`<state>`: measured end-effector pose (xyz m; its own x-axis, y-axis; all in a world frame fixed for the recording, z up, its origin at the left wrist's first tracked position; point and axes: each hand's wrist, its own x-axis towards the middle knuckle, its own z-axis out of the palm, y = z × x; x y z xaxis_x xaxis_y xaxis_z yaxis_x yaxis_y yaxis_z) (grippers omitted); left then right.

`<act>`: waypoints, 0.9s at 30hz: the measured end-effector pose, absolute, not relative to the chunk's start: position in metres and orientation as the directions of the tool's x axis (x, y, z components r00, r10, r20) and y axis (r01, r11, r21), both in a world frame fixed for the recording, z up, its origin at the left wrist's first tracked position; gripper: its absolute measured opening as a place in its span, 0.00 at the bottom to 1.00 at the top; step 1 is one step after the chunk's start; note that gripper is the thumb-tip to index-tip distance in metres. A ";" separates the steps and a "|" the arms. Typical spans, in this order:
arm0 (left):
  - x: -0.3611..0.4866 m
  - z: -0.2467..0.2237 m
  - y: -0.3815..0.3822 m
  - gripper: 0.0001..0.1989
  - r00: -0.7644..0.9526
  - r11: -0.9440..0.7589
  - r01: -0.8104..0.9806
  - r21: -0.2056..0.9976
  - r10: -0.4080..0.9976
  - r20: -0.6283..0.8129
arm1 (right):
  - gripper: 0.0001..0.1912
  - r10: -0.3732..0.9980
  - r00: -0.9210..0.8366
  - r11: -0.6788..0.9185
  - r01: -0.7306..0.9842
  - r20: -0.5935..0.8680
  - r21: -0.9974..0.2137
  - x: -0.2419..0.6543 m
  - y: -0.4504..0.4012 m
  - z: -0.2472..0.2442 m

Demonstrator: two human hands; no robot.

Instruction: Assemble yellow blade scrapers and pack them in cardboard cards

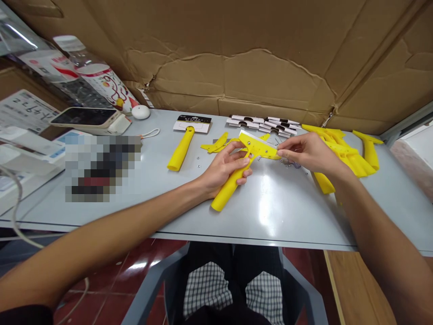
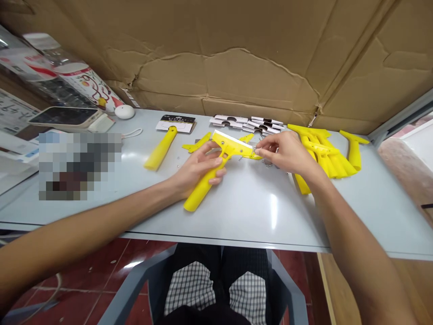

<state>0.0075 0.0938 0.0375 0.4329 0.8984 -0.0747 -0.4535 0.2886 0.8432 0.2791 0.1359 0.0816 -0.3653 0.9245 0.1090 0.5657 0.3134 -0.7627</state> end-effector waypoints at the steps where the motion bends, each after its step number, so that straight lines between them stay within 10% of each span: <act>1: 0.008 0.037 0.094 0.24 0.421 0.284 -0.458 0.842 0.904 -0.075 | 0.14 0.920 -0.362 0.363 0.645 0.149 -0.673 0.282 0.136 0.085; 9: 0.009 0.036 0.095 0.22 0.356 0.254 -0.494 0.831 0.932 -0.073 | 0.18 0.967 -0.240 0.235 0.970 -0.081 -0.068 0.310 0.143 0.085; 19: 0.010 0.034 0.094 0.22 0.316 0.210 -0.482 0.850 0.947 -0.054 | 0.13 0.969 -0.214 0.206 0.975 -0.120 -0.080 0.306 0.142 0.082; 27: 0.013 0.037 0.092 0.21 0.261 0.209 -0.462 0.862 0.961 -0.093 | 0.11 0.918 -0.311 0.379 0.869 0.246 -0.317 0.291 0.126 0.106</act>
<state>0.0126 0.0921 0.0369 0.2614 0.9608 -0.0926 -0.4622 0.2088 0.8618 0.2911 0.1259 0.1056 -0.3110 0.9180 0.2461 0.8694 0.3794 -0.3166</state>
